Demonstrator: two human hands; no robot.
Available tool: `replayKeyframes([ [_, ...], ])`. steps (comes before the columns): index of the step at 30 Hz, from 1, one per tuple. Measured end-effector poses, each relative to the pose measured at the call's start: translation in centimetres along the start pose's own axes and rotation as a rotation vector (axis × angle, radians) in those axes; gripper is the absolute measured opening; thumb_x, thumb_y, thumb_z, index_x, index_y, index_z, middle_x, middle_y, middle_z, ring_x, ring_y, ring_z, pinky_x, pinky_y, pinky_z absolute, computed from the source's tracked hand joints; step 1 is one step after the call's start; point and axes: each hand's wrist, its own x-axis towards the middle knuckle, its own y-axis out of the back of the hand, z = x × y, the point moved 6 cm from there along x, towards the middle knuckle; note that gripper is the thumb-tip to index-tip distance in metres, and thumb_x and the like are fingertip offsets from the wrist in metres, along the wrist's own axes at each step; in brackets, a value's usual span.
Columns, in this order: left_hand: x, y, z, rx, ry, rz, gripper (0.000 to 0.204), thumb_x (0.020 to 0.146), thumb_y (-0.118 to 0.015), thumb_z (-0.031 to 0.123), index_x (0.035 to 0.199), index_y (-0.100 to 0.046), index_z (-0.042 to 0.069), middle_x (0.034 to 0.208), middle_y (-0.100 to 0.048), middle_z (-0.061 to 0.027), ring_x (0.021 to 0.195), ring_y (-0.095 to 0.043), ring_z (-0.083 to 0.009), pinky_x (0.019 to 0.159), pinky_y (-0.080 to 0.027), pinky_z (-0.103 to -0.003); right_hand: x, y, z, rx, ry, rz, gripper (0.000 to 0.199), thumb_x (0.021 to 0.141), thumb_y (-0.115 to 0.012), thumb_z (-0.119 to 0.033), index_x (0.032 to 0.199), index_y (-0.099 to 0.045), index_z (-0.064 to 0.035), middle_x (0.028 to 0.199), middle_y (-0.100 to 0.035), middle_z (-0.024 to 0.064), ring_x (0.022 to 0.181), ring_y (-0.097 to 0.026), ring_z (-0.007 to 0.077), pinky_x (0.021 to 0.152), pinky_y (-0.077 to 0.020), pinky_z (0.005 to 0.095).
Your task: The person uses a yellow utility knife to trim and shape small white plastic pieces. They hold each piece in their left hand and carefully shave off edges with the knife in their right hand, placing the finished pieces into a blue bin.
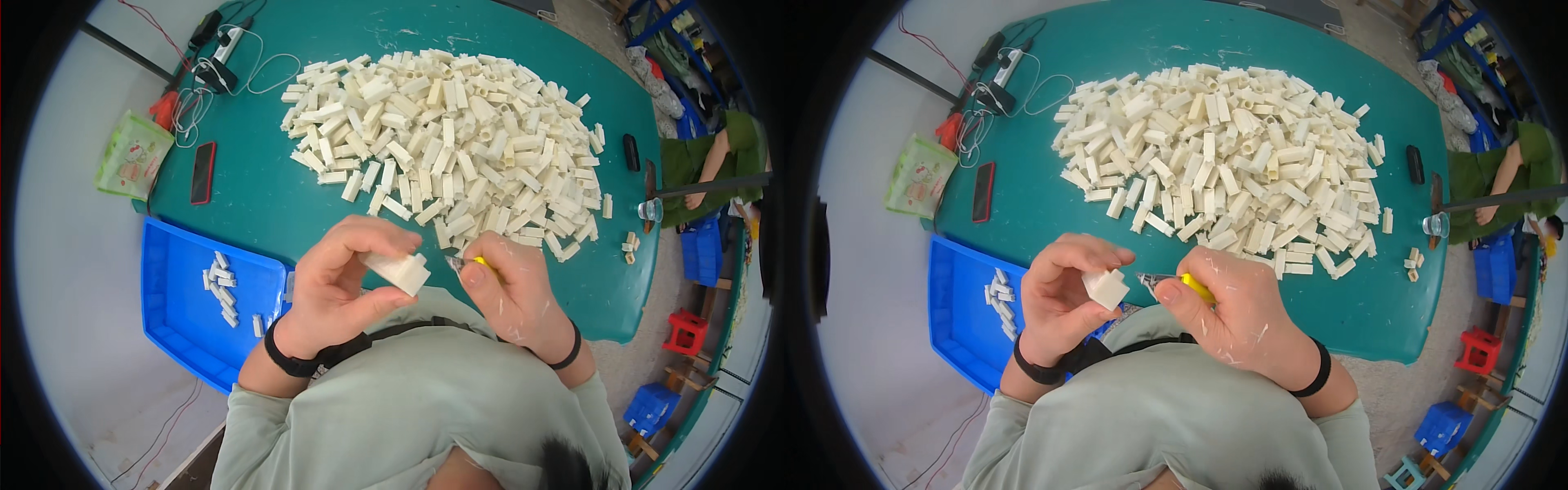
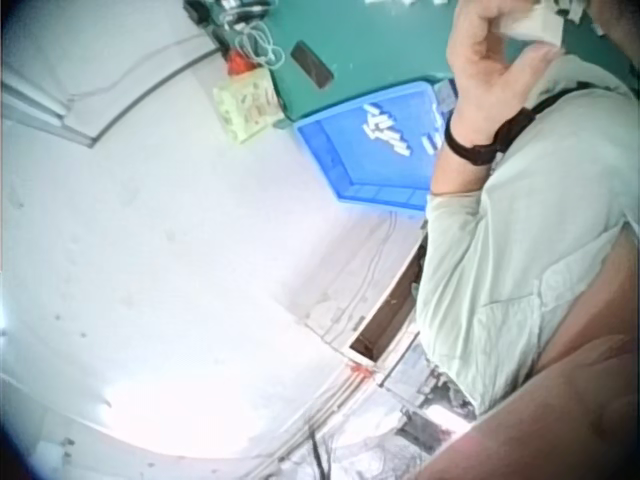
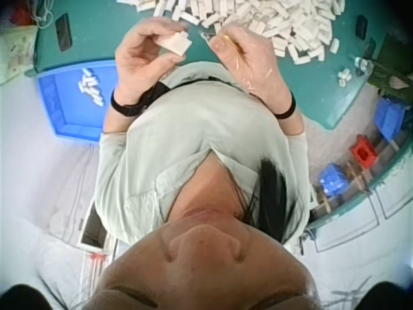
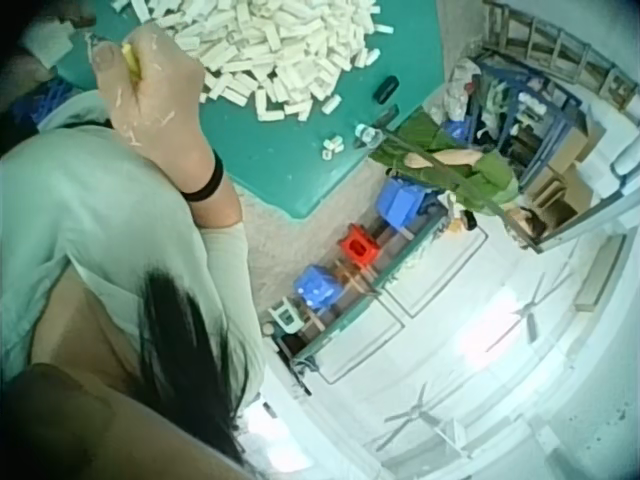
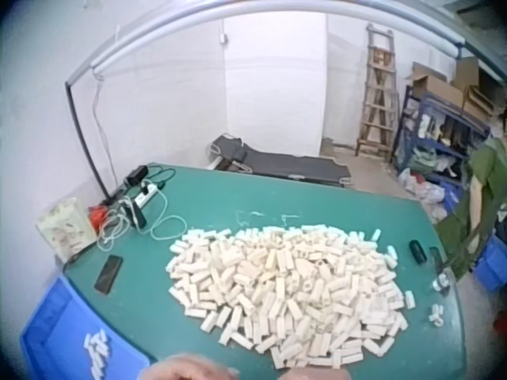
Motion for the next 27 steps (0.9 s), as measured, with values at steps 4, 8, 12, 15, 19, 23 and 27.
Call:
replayKeyframes([
  [4,-0.4,0.0,0.5,0.109,-0.046,0.107,0.034,0.071,-0.072,-0.004,0.098,-0.052,0.005,0.098,-0.058,-0.0106,0.09,-0.056,-0.0208,0.077,-0.045,-0.032,-0.4,-0.6,0.0,-0.012,-0.036,-0.012,0.032,0.088,-0.059,-0.03,0.073,-0.054,-0.0016,0.056,-0.045,0.0107,0.047,-0.042,0.0219,0.045,-0.0356,0.031],
  [8,-0.3,-0.3,1.6,0.412,-0.14,0.159,0.033,0.066,-0.071,-0.007,0.09,-0.054,0.006,0.091,-0.06,-0.0087,0.084,-0.057,-0.0221,0.072,-0.045,-0.032,-0.3,-0.9,-0.3,-0.06,-0.021,-0.016,0.033,0.088,-0.059,-0.03,0.071,-0.052,-0.002,0.057,-0.047,0.0116,0.046,-0.043,0.0249,0.045,-0.0365,0.0327],
  [12,0.2,-1.0,2.5,0.675,-0.264,0.131,0.033,0.058,-0.07,-0.01,0.082,-0.055,0.006,0.088,-0.06,-0.0076,0.08,-0.057,-0.0244,0.069,-0.045,-0.032,-0.2,-0.9,-0.3,-0.093,0.006,-0.004,0.034,0.088,-0.058,-0.03,0.071,-0.051,-0.0023,0.057,-0.047,0.0121,0.046,-0.044,0.0276,0.044,-0.0367,0.0343],
  [15,0.3,-1.5,3.0,0.746,-0.308,0.103,0.032,0.057,-0.069,-0.011,0.08,-0.056,0.007,0.088,-0.06,-0.0073,0.079,-0.057,-0.0251,0.069,-0.045,-0.033,-0.1,-0.8,-0.2,-0.108,0.018,-0.011,0.034,0.088,-0.058,-0.03,0.07,-0.05,-0.0025,0.056,-0.047,0.0124,0.046,-0.044,0.0286,0.044,-0.0365,0.035],
  [19,0.3,-1.8,2.9,0.765,-0.392,0.092,0.033,0.057,-0.068,-0.011,0.081,-0.056,0.007,0.088,-0.06,-0.0066,0.08,-0.056,-0.0256,0.069,-0.045,-0.033,0.0,-0.8,0.0,-0.109,0.009,-0.024,0.035,0.089,-0.057,-0.03,0.069,-0.049,-0.0026,0.056,-0.047,0.0131,0.046,-0.044,0.0293,0.044,-0.0364,0.0357],
  [23,-0.3,-1.6,3.0,0.7,-0.412,0.065,0.03,0.059,-0.07,-0.009,0.081,-0.057,0.007,0.089,-0.061,-0.0055,0.083,-0.055,-0.0247,0.069,-0.045,-0.033,0.6,-0.8,2.0,-0.258,-0.139,-0.034,0.036,0.089,-0.057,-0.031,0.069,-0.048,-0.0025,0.056,-0.047,0.014,0.047,-0.045,0.0304,0.045,-0.037,0.0357],
  [27,0.4,-0.5,2.8,0.659,-0.252,0.218,0.027,0.06,-0.074,-0.004,0.08,-0.058,0.006,0.089,-0.061,-0.0041,0.085,-0.054,-0.0235,0.07,-0.044,-0.034,0.2,-1.1,3.0,-0.083,-0.127,-0.008,0.034,0.088,-0.059,-0.032,0.073,-0.05,-0.002,0.056,-0.048,0.0121,0.048,-0.046,0.0252,0.048,-0.0387,0.0317],
])
